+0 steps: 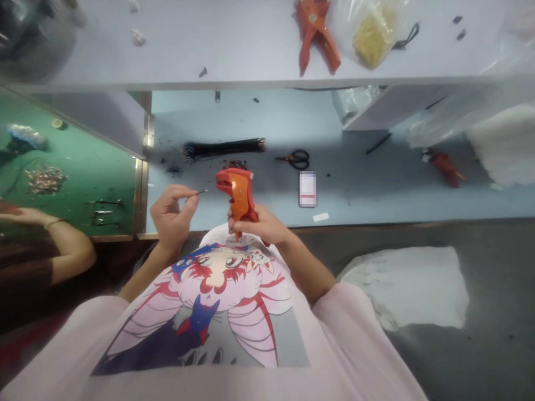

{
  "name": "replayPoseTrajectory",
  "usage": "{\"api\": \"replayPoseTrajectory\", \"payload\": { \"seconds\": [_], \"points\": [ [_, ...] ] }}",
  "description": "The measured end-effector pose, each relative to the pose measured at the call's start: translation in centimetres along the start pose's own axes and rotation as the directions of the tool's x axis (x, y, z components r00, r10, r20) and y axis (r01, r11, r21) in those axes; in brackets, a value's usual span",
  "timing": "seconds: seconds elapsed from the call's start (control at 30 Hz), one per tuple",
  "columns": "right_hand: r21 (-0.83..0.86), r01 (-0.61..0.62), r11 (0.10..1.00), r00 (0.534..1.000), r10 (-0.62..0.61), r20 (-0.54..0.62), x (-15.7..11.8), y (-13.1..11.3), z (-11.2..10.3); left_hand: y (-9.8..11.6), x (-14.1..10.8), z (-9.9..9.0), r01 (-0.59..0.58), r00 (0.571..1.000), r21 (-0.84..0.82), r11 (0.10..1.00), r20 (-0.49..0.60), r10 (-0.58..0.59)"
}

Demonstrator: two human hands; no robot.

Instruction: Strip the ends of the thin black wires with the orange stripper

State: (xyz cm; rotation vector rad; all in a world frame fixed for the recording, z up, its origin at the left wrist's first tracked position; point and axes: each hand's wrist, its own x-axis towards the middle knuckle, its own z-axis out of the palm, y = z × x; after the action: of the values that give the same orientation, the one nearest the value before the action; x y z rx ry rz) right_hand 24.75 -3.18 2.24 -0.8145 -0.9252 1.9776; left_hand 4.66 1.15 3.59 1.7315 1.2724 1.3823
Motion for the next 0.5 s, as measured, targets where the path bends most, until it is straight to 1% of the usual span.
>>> {"api": "replayPoseTrajectory", "payload": {
  "seconds": [0.1,0.23,0.37,0.5],
  "points": [
    [0.047,-0.028,0.998,0.997,0.025,0.077,-0.10,0.32,-0.12,0.14,0.07,0.38,0.002,1.000,-0.046,0.999,-0.001,-0.002],
    [0.062,-0.042,0.997,0.989,0.033,0.143,0.08,0.51,0.07,0.17,0.01,0.60,0.010,1.000,-0.042,0.999,-0.015,-0.010],
    [0.067,-0.050,0.996,0.986,0.039,0.160,0.15,0.46,0.29,0.10,-0.02,0.42,0.001,1.000,-0.001,1.000,-0.011,-0.001],
    [0.067,-0.071,0.995,0.986,0.060,0.157,0.11,0.34,0.35,0.19,-0.09,0.16,-0.024,0.999,0.050,0.998,0.031,0.022]
  ]
}}
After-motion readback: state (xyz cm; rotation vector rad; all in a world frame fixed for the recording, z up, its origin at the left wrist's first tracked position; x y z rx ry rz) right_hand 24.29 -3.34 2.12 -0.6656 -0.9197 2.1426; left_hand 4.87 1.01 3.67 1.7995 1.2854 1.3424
